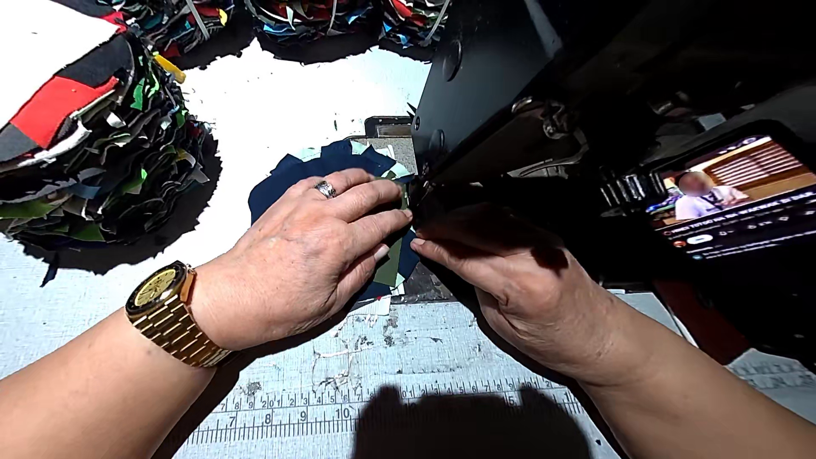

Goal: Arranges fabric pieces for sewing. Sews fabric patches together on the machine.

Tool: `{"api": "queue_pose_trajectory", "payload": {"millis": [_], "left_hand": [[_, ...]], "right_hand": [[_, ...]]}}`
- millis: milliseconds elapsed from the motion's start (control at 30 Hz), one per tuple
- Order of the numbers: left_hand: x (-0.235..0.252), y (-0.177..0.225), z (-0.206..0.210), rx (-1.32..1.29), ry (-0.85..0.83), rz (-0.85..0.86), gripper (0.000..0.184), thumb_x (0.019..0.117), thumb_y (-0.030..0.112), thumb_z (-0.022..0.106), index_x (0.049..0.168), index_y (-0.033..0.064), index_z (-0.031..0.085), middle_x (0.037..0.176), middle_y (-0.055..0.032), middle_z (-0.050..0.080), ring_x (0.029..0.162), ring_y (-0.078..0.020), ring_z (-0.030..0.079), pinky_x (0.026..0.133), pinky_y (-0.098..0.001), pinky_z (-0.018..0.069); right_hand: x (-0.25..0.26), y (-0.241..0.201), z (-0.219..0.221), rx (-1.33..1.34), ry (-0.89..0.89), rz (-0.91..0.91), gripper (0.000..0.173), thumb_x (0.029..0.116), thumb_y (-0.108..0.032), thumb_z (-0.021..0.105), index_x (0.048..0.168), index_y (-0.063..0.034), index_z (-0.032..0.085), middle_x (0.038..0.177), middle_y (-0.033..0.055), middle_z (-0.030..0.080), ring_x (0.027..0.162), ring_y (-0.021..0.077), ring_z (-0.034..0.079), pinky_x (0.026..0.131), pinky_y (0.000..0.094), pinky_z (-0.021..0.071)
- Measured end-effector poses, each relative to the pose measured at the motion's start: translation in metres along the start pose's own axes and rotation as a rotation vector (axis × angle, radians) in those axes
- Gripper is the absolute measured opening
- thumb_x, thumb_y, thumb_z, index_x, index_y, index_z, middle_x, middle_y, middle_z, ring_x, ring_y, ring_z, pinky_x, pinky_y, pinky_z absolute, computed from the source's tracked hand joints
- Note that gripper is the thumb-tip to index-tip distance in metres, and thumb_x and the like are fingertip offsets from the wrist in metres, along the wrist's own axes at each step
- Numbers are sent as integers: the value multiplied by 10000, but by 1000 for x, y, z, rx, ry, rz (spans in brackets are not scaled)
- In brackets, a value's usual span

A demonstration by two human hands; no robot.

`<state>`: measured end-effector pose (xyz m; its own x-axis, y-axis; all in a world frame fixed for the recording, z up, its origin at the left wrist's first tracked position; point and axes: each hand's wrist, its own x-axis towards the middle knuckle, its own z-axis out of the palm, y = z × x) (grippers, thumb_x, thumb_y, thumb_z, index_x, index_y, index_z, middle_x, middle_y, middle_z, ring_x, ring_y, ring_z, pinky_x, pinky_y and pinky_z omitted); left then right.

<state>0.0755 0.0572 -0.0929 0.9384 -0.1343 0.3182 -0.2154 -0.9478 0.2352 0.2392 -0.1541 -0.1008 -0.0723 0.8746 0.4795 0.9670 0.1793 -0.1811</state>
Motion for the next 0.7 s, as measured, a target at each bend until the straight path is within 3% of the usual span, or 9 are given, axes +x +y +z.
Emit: {"api": "queue_pose_trajectory", "payload": {"millis": [133,300,700], "left_hand": [[0,-9,-7,-72,18,137,366,1038,289,480,1270,152,728,1404,-32,638,1428,-264,471,1185,-479,366],[-1,-15,-6,-91,-60,150,379,1047,303,473,1295,148,715,1406,-26,640,1418,-237,494,1189,-432,394],[3,-3,-1,29,-51,39,438,1053,352,411,1334,165,690,1431,-40,622,1398,-257,511,1153,-472,404]], "right_hand": [[-1,2,1,21,0,-3,264,1000,-4,545,1165,-14,751,1163,142,708,1115,265,647,954,377,529],[0,3,2,15,11,-3,267,990,15,539,1156,1,748,1169,151,712,1141,276,651,1001,369,521],[-1,-1,2,57,-6,-12,291,983,29,533,1168,-12,753,1167,151,710,1145,263,646,1007,358,521]]}}
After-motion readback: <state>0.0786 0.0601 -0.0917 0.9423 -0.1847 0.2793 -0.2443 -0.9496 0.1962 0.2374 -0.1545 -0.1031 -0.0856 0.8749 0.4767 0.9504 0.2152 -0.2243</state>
